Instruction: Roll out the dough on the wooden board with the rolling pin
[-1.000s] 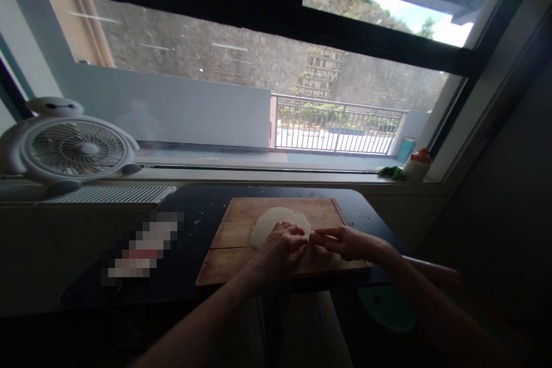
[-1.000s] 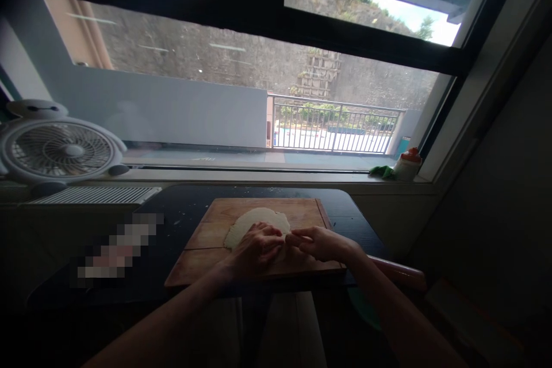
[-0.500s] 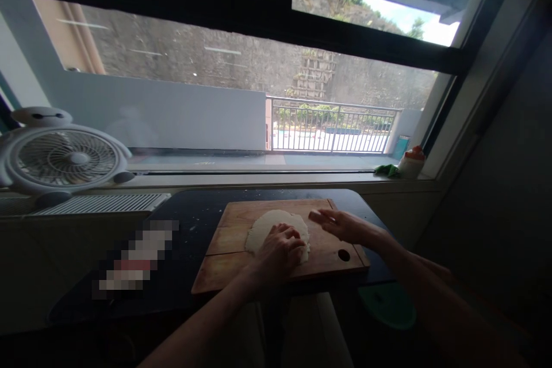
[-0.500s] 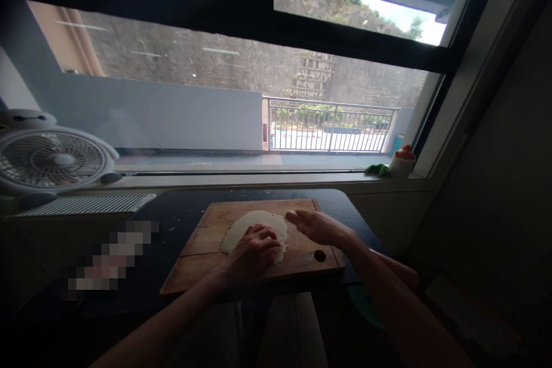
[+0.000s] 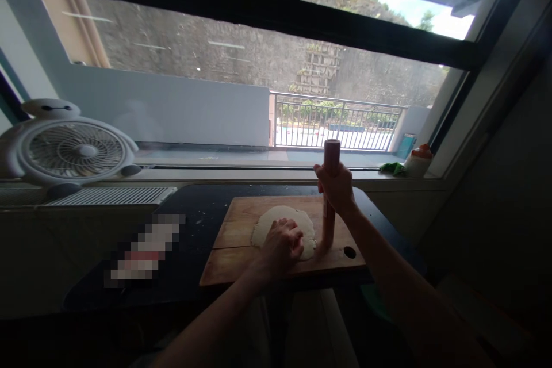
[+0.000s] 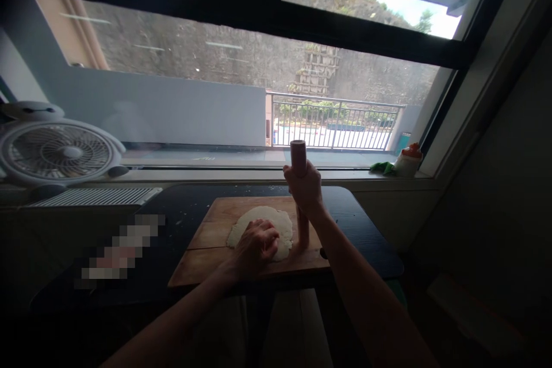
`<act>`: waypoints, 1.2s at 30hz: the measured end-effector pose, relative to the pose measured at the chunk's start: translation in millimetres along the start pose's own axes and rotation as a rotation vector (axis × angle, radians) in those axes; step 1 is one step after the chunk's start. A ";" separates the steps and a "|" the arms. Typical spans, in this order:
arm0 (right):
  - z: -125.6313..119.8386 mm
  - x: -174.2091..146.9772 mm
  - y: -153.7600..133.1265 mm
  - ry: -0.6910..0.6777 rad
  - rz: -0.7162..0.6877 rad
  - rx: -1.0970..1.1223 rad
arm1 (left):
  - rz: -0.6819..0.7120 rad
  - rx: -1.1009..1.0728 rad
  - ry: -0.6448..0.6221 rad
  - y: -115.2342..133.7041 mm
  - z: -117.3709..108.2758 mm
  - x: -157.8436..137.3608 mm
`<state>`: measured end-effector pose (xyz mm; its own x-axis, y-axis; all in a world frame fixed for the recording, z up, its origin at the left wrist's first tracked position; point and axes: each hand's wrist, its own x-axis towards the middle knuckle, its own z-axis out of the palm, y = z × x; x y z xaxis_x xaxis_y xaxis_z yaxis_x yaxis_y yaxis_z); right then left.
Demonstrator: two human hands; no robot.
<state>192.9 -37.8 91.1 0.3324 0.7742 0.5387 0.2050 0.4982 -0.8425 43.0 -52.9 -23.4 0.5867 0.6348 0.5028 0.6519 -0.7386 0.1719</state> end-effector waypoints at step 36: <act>-4.1 -15.1 23.3 -0.010 0.110 0.163 | 0.023 -0.046 -0.036 4.2 -2.9 0.8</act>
<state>196.4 -39.5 63.3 0.3350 0.8308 0.4444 0.0158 0.4667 -0.8843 44.8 -56.1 -19.8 0.6189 0.6248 0.4761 0.6156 -0.7623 0.2001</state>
